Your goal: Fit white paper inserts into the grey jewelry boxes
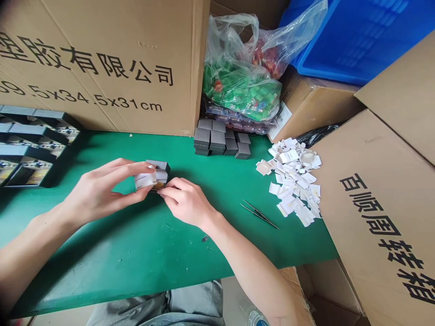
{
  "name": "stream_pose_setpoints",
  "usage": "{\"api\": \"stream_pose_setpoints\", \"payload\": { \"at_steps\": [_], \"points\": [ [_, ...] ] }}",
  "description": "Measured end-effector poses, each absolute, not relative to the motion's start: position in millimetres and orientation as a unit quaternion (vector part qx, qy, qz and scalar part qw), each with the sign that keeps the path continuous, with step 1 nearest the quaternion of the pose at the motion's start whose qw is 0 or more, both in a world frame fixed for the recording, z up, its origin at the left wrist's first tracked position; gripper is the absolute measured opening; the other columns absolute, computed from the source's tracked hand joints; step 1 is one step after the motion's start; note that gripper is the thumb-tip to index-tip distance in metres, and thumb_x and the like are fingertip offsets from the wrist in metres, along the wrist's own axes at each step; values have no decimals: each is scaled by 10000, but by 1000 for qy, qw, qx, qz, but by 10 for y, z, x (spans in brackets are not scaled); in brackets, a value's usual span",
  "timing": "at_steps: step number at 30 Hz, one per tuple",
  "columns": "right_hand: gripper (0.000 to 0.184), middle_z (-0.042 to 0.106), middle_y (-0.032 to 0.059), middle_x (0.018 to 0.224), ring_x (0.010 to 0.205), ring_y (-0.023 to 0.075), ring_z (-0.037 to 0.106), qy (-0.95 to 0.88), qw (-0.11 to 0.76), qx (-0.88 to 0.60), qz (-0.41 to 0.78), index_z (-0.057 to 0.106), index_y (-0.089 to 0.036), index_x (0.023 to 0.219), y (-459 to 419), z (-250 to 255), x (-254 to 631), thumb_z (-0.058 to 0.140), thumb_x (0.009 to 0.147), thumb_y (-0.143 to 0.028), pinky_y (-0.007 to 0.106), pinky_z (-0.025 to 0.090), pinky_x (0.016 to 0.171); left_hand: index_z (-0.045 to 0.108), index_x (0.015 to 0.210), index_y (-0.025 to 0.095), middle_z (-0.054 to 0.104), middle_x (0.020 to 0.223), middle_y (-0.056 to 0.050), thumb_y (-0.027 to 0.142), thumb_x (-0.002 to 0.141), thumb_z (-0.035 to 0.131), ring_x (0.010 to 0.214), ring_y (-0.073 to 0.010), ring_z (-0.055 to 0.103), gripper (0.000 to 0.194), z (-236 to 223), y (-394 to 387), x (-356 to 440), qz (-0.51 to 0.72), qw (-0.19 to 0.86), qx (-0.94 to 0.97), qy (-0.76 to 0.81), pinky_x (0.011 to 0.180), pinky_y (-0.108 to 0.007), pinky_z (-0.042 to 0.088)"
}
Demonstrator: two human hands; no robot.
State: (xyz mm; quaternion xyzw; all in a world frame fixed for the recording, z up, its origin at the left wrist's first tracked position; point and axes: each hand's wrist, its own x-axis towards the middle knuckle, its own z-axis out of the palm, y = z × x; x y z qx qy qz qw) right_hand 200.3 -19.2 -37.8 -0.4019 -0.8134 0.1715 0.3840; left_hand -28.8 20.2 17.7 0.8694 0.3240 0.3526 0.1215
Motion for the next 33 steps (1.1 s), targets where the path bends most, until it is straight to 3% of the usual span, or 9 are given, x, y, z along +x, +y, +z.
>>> {"api": "stream_pose_setpoints", "payload": {
  "at_steps": [4,10,14,17,20,23,26,30,33],
  "points": [
    [229,771,81,1046,941,205,739,-812,404,-376,190,830,-226,1043,-205,-360,2048,601,1048,-231,335,622,866,664,1084,274,789,1081,-9,428,905,766,919,-213,746,257,241,102,-276,366,207,830,367,788,-315,599],
    [233,760,88,1057,930,211,726,-811,388,-385,210,829,-249,1058,-219,-330,2079,598,1048,-221,369,625,859,613,1119,306,818,1027,42,616,853,817,817,-165,751,457,434,167,-343,463,580,587,322,647,-259,603],
    [232,761,85,1036,914,205,725,-807,399,-385,203,827,-242,1051,-228,-336,2075,596,1046,-223,357,625,829,622,1108,308,826,1040,24,661,827,808,685,-138,717,489,459,204,-378,446,614,559,334,556,-246,555],
    [228,764,83,1021,894,196,727,-808,410,-376,194,825,-234,1047,-227,-329,2069,597,1042,-213,343,629,816,634,1129,307,826,1090,53,592,922,752,677,-99,699,372,433,210,-370,420,637,567,311,632,-233,565],
    [217,769,83,1006,875,180,732,-804,430,-368,182,815,-206,1060,-219,-323,2064,602,1032,-178,311,630,804,658,1102,270,832,1067,17,521,892,818,718,-99,716,364,394,243,-359,436,669,552,239,669,-207,570],
    [235,775,81,1002,875,172,732,-790,455,-374,169,802,-190,1073,-206,-329,2071,584,1018,-123,295,620,798,645,1081,236,832,1024,-50,412,855,864,793,-175,764,360,351,267,-381,445,645,576,231,704,-261,599],
    [249,769,81,999,824,156,714,-769,471,-396,171,790,-182,1084,-192,-320,2094,564,1011,-109,276,604,740,627,1076,246,818,1089,-41,323,841,870,943,-242,779,347,303,242,-413,363,513,709,319,791,-306,603],
    [212,743,56,921,666,117,625,-735,495,-430,174,787,-181,1036,-187,-261,2126,582,999,-142,248,546,611,709,1148,255,793,1126,-46,434,897,779,934,-246,757,316,193,191,-385,225,294,859,354,795,-304,578],
    [191,730,36,881,639,107,593,-718,504,-437,199,785,-186,1011,-198,-227,2124,596,994,-165,240,534,591,703,1169,244,764,1180,-64,408,966,673,973,-233,748,263,96,187,-345,209,212,896,328,860,-312,574]
  ]
}}
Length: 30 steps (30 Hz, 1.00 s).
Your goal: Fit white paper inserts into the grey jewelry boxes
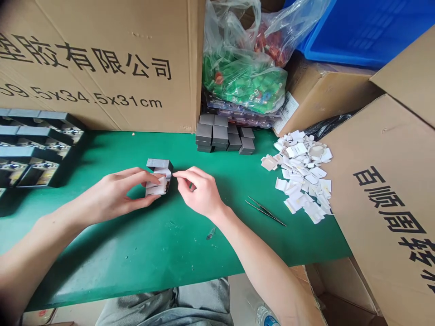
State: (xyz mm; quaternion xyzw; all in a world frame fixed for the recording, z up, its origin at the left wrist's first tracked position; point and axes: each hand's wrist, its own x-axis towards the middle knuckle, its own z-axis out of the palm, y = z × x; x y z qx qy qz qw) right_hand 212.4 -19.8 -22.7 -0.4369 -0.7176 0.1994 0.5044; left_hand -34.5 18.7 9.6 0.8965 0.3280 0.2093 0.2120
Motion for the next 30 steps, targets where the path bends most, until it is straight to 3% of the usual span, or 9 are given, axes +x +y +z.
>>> {"api": "stream_pose_setpoints", "payload": {
  "at_steps": [4,8,10,14,19,24,30],
  "points": [
    [158,731,31,950,709,113,649,-734,468,-419,258,770,-188,1101,-209,-266,2087,658,990,-199,230,564,622,674,1198,240,741,1187,-64,344,999,619,1004,-217,741,232,51,206,-340,229,151,912,306,902,-301,563],
    [163,742,51,1028,924,173,698,-791,394,-421,207,773,-203,1108,-197,-349,2057,762,978,-300,301,606,856,681,1196,245,733,1123,-63,349,988,616,904,-216,745,242,75,204,-342,234,139,905,328,856,-314,578],
    [124,752,64,1045,986,191,699,-801,384,-427,168,789,-208,1062,-188,-381,2054,758,983,-299,328,600,923,681,1202,240,740,1161,-75,335,993,608,961,-231,751,241,77,196,-327,235,139,908,317,882,-333,590],
    [122,770,64,1124,1010,182,726,-799,394,-427,157,808,-224,1050,-180,-400,2060,690,1022,-228,323,610,954,672,1221,227,745,1277,-103,312,1029,562,1131,-273,731,236,67,187,-293,238,127,920,284,947,-397,611],
    [139,757,74,1230,1080,207,746,-808,380,-423,154,818,-233,1072,-186,-379,2068,736,997,-315,338,619,1002,671,1261,236,747,1276,-103,358,1049,548,1133,-279,731,274,49,199,-314,222,118,922,293,948,-402,615],
    [163,770,59,1264,1080,191,767,-806,385,-429,133,822,-227,1107,-183,-411,2060,683,1023,-245,307,623,1024,635,1362,223,739,1328,-104,327,1080,529,1185,-278,714,318,1,217,-337,222,81,933,272,966,-408,615],
    [184,776,58,1268,1076,195,773,-821,360,-431,103,832,-218,1081,-180,-399,2053,669,1037,-292,294,613,1031,721,1216,226,710,1429,-71,254,1075,530,1298,-285,676,240,19,199,-298,226,53,941,248,1064,-424,597]
  ]
}}
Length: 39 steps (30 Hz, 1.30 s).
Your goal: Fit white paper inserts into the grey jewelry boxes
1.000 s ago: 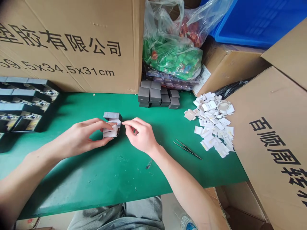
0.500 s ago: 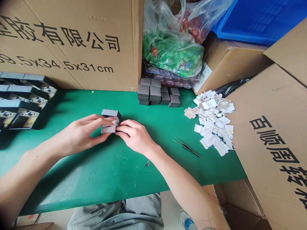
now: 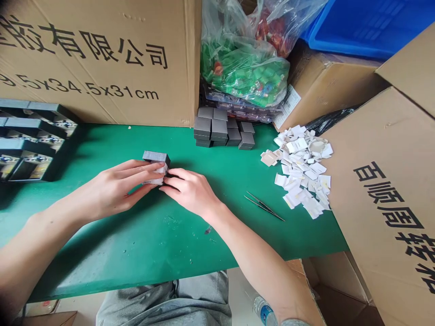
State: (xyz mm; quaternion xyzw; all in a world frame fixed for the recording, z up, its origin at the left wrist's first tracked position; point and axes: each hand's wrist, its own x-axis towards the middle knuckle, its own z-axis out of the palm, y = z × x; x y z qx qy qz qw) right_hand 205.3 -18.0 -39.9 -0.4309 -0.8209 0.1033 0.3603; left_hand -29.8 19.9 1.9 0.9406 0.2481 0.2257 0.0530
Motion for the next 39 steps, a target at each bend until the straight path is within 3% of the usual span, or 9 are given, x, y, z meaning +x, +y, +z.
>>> {"api": "stream_pose_setpoints", "payload": {
  "at_steps": [11,16,22,25,26,28,30,34,39],
  "points": [
    [171,770,70,1268,1069,209,767,-822,335,-445,121,805,-222,1054,-198,-335,2011,644,1043,-278,333,628,976,718,1285,256,741,1375,-56,287,1056,527,1289,-283,685,300,67,206,-274,219,95,931,277,1073,-421,601],
    [134,779,59,1220,1029,183,765,-808,356,-448,140,788,-224,1033,-202,-324,2015,656,1027,-242,294,625,939,763,1158,277,720,1417,-33,285,1025,583,1300,-277,683,224,143,169,-265,240,123,927,262,1157,-443,547],
    [196,787,79,1185,1018,192,768,-815,375,-418,143,783,-193,1068,-160,-337,2132,593,1025,-169,312,636,937,685,1019,240,783,981,-13,152,962,553,814,-191,688,168,280,74,-301,363,51,855,367,788,-380,611],
    [261,801,74,1127,994,187,772,-808,390,-415,150,784,-193,1048,-124,-337,2222,534,1019,-125,311,640,908,634,1253,207,674,1389,-72,126,935,532,1251,-277,652,344,186,164,-291,402,164,798,418,976,-402,608],
    [276,804,70,1108,983,185,773,-801,398,-422,150,784,-198,1049,-118,-331,2241,521,1016,-121,312,640,898,552,1424,219,498,1620,-85,147,909,564,1471,-329,497,520,135,214,-282,387,223,798,405,1096,-431,569],
    [280,800,72,1095,956,180,767,-782,418,-437,150,775,-205,1090,-127,-304,2246,510,1022,-143,311,639,878,340,1639,290,265,1774,-63,177,863,589,1614,-370,290,822,31,310,-260,366,304,797,371,1206,-496,488],
    [255,786,82,1092,911,174,752,-766,436,-451,141,760,-203,1141,-164,-264,2202,528,1035,-195,305,636,840,251,1689,326,269,1776,-56,168,868,569,1605,-361,322,895,-46,366,-239,325,354,803,353,1231,-530,449],
    [200,745,95,1057,930,210,711,-772,421,-465,104,752,-204,1120,-264,-213,2051,666,1008,-346,336,618,835,380,1655,258,507,1645,-95,240,950,584,1449,-305,562,734,-74,325,-202,286,381,812,337,1217,-445,472],
    [231,702,89,1066,970,237,675,-785,372,-485,102,727,-229,1063,-263,-255,2019,795,930,-406,367,592,878,436,1628,246,561,1583,-120,382,976,655,1381,-303,608,701,-56,261,-186,289,352,819,350,1123,-404,559]
  ]
}}
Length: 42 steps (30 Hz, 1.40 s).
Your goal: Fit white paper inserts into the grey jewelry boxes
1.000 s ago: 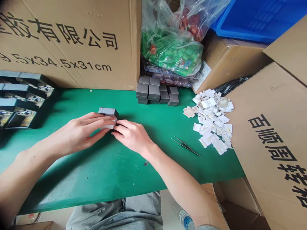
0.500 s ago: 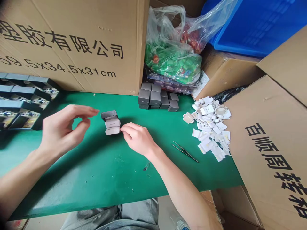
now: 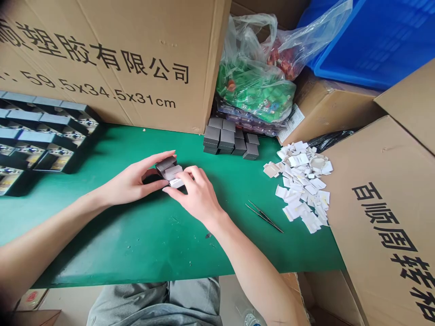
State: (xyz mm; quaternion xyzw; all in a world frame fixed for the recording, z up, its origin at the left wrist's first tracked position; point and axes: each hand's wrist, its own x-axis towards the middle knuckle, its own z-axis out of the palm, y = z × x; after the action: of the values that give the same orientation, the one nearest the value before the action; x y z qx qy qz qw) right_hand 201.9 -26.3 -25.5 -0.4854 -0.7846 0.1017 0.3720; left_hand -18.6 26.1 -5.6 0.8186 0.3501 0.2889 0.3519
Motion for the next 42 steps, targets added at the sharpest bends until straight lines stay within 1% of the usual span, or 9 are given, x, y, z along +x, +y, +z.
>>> {"api": "stream_pose_setpoints", "payload": {
  "at_steps": [3,6,15,19,23,31,36,40,42],
  "points": [
    [116,709,88,1104,1024,243,678,-774,383,-491,114,697,-228,1032,-224,-259,2081,738,938,-281,377,572,925,491,1590,260,609,1493,-129,412,980,672,1303,-283,642,654,-75,288,-200,292,329,830,342,1025,-368,612],
    [95,731,89,1119,1052,253,681,-770,395,-486,124,666,-225,1001,-205,-222,2129,675,911,-196,399,556,934,530,1548,254,645,1414,-126,446,980,687,1247,-270,662,620,-75,311,-203,289,315,839,336,1016,-374,614],
    [167,744,90,1161,1072,250,682,-801,401,-432,103,745,-238,1042,-166,-116,2313,642,925,-178,412,592,947,518,1530,220,605,1498,-129,487,937,715,1331,-285,630,680,-31,276,-173,282,351,812,371,1116,-407,563],
    [186,729,91,1149,1035,248,660,-820,380,-422,72,795,-249,980,-148,-127,2363,643,921,-160,409,606,893,447,1595,247,655,1436,-123,512,922,737,1255,-285,688,780,-41,281,-188,277,385,800,368,1111,-435,569],
    [206,722,98,1124,1004,238,651,-833,365,-408,75,804,-228,1030,-150,-108,2351,630,935,-171,389,608,864,489,1574,245,624,1495,-147,540,930,742,1248,-314,702,752,-50,292,-202,272,418,786,364,1089,-464,591],
    [215,734,92,1179,1065,246,682,-835,344,-418,100,774,-228,1070,-159,-57,2421,623,932,-166,414,601,944,549,1536,263,633,1497,-142,630,899,756,1263,-339,701,763,-45,297,-198,279,430,777,365,1096,-492,591],
    [190,734,92,1174,1105,252,688,-821,368,-423,104,777,-229,1060,-150,-34,2486,637,938,-187,422,604,975,457,1614,280,612,1521,-132,572,906,767,1330,-339,656,826,-54,286,-190,279,440,773,361,1131,-498,562],
    [185,742,89,1176,1112,247,701,-819,386,-412,104,775,-236,1094,-139,-51,2485,656,958,-199,419,609,990,378,1653,339,485,1649,-113,511,916,771,1496,-348,496,853,-42,293,-224,317,384,798,339,1193,-507,498],
    [171,750,91,1185,1120,245,709,-812,409,-401,112,772,-236,1107,-153,-25,2458,691,959,-205,414,613,995,442,1612,342,525,1610,-103,470,948,736,1449,-333,541,738,10,261,-232,347,297,823,338,1186,-500,499]
  ]
}}
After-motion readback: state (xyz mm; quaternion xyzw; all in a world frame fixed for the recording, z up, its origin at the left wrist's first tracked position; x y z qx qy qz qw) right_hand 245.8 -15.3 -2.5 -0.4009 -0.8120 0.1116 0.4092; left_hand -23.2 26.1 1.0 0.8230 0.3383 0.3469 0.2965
